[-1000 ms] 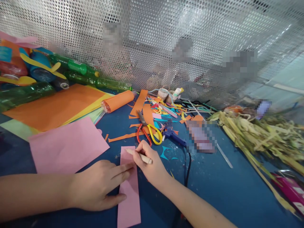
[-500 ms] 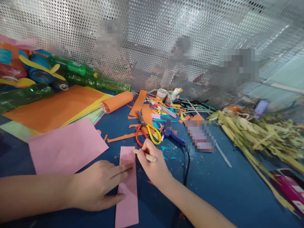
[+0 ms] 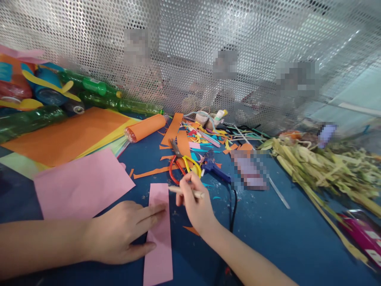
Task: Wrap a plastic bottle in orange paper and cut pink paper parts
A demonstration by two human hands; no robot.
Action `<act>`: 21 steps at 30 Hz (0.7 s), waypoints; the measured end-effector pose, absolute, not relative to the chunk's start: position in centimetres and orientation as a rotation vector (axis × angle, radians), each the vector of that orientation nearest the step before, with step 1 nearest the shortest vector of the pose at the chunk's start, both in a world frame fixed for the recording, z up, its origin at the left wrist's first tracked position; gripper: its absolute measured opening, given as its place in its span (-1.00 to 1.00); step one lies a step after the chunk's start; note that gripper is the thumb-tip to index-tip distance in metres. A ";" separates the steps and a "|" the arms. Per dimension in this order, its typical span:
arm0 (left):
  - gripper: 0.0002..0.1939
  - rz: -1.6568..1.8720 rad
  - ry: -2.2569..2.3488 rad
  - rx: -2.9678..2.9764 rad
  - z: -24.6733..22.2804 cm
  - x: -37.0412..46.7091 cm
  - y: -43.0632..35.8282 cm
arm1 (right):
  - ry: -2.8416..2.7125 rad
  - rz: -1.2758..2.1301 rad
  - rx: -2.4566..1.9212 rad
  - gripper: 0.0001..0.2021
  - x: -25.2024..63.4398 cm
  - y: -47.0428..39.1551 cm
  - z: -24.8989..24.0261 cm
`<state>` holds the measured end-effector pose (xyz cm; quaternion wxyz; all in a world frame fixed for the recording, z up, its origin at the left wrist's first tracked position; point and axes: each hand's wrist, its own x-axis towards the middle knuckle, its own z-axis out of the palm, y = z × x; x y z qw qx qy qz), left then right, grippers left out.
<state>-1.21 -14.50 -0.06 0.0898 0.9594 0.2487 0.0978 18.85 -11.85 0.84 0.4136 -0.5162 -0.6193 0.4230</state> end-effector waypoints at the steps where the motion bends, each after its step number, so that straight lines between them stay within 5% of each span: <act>1: -0.52 0.293 0.740 2.854 -0.1 -1.2 -14.5 | -1.487 1.119 -1.258 -0.84 18.7 -11.8 0.9; 21: -0.61 0.400 0.649 2.842 -0.1 -1.3 -14.5 | -1.836 1.107 -1.240 -0.75 18.1 -11.8 -0.6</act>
